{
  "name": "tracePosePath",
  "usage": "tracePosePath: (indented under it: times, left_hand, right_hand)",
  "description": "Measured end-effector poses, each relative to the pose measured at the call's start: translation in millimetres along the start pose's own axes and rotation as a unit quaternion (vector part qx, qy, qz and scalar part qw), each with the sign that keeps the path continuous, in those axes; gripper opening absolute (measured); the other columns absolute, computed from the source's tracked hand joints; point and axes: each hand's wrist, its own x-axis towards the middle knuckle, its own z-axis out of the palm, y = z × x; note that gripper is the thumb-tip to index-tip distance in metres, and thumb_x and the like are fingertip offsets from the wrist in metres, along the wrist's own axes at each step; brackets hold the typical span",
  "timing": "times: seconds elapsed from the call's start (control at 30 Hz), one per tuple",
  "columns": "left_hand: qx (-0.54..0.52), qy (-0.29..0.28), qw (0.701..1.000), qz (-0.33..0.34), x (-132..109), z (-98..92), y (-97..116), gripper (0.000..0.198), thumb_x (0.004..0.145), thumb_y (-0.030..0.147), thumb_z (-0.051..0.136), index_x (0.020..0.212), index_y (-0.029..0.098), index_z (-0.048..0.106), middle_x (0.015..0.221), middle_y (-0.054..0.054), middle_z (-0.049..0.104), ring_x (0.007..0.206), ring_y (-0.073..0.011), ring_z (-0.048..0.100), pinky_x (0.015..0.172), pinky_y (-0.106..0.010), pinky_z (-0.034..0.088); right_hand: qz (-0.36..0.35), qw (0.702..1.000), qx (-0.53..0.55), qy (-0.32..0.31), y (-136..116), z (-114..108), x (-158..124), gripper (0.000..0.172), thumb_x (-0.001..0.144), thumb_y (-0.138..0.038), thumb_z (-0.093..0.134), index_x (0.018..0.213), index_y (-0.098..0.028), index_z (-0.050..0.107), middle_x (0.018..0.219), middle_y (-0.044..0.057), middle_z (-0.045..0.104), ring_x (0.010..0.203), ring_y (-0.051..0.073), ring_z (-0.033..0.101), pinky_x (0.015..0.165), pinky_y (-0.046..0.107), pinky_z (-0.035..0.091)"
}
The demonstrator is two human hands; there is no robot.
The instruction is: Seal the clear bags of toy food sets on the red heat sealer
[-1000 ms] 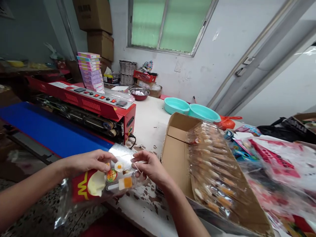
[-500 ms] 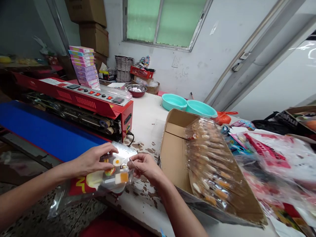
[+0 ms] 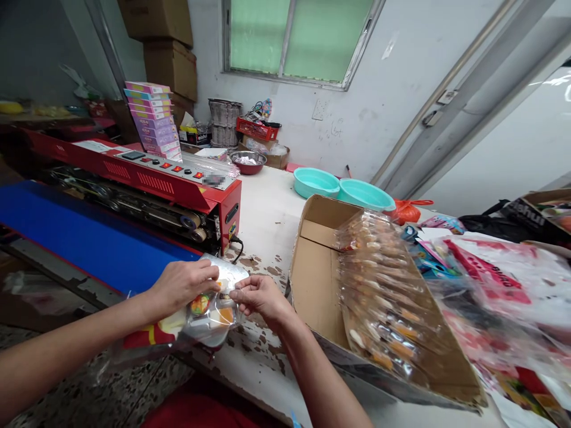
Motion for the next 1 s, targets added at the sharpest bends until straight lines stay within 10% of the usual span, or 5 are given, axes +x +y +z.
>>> tracePosePath:
  times: [0.3, 0.6, 1.0]
  left_hand:
    - [-0.165, -0.018, 0.986, 0.017, -5, -2.1, -21, 0.021, 0.087, 0.038, 0.054, 0.102, 0.026, 0.062, 0.093, 0.001, 0.069, 0.082, -0.0169, 0.062, 0.062, -0.024, 0.032]
    - [0.007, -0.041, 0.999, 0.017, 7, -7.6, -5, 0.026, 0.093, 0.037, 0.040, 0.085, 0.020, 0.058, 0.078, -0.004, 0.068, 0.071, -0.0210, 0.062, 0.054, -0.029, 0.018]
    - [-0.064, -0.018, 0.995, -0.068, 5, -14.5, 9, 0.027, 0.084, 0.049, 0.046, 0.091, 0.024, 0.054, 0.079, -0.003, 0.067, 0.074, -0.0231, 0.063, 0.053, -0.027, 0.021]
  right_hand:
    - [-0.014, 1.000, 0.017, 0.015, 5, -2, 0, 0.037, 0.057, -0.037, 0.082, 0.077, -0.013, 0.060, 0.058, -0.003, 0.057, 0.043, 0.004, 0.044, 0.041, 0.018, 0.033]
    - [-0.020, 1.000, 0.016, 0.007, 2, 0, -2, 0.038, 0.056, -0.037, 0.082, 0.077, -0.013, 0.061, 0.056, -0.004, 0.055, 0.042, 0.005, 0.044, 0.041, 0.019, 0.032]
    - [-0.021, 1.000, 0.005, 0.019, -2, 3, -3, 0.039, 0.053, -0.037, 0.082, 0.076, -0.014, 0.060, 0.053, -0.005, 0.053, 0.042, 0.006, 0.043, 0.043, 0.020, 0.034]
